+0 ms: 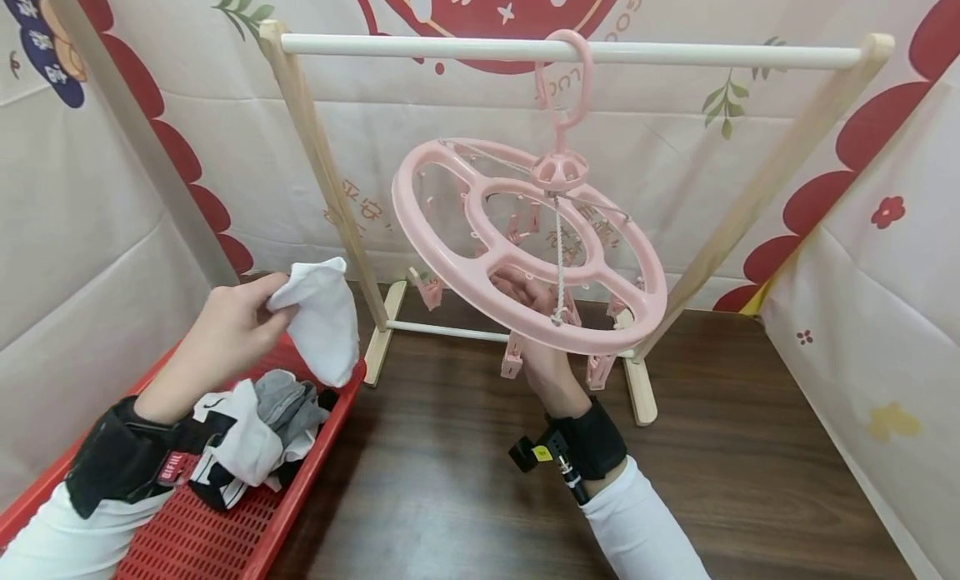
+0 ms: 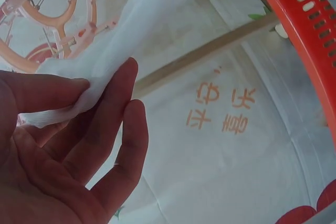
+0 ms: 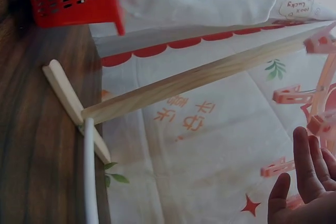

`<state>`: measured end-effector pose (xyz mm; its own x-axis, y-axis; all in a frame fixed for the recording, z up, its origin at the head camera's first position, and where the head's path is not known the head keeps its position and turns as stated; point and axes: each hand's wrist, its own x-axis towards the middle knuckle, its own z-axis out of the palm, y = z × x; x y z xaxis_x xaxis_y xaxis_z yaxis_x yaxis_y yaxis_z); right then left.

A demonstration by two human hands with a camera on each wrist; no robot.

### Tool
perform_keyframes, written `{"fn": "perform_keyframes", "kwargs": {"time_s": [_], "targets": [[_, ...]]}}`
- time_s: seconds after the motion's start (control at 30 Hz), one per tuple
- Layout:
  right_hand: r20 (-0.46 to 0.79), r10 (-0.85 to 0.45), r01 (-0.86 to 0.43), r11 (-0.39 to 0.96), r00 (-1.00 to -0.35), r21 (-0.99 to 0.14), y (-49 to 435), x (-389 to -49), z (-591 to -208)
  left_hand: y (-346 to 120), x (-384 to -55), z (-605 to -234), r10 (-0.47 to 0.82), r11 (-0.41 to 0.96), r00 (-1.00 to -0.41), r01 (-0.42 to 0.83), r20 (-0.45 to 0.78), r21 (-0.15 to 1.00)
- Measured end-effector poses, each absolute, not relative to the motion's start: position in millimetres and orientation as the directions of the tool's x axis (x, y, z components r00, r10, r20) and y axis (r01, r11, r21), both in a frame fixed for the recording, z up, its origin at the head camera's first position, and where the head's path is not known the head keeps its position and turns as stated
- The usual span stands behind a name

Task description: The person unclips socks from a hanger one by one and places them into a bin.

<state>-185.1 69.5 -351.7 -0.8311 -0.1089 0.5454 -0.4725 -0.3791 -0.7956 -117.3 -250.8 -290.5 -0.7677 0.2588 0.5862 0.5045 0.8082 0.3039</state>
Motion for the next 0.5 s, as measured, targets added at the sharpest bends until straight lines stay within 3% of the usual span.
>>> {"fn": "perform_keyframes", "kwargs": {"time_s": [0.3,0.5], "targets": [[0.532,-0.154,-0.483,-0.271,-0.832,-0.833,79.2,-180.5,-368.7,-267.4,-107.7,-288.8,0.215,0.855,-0.798,0.432,0.563,0.287],[0.517,-0.170,-0.465,-0.271,-0.839,-0.843,83.8,-179.8,-377.7,-280.7,-101.3,-287.7,0.202,0.878,-0.814,0.397,0.545,0.268]]}}
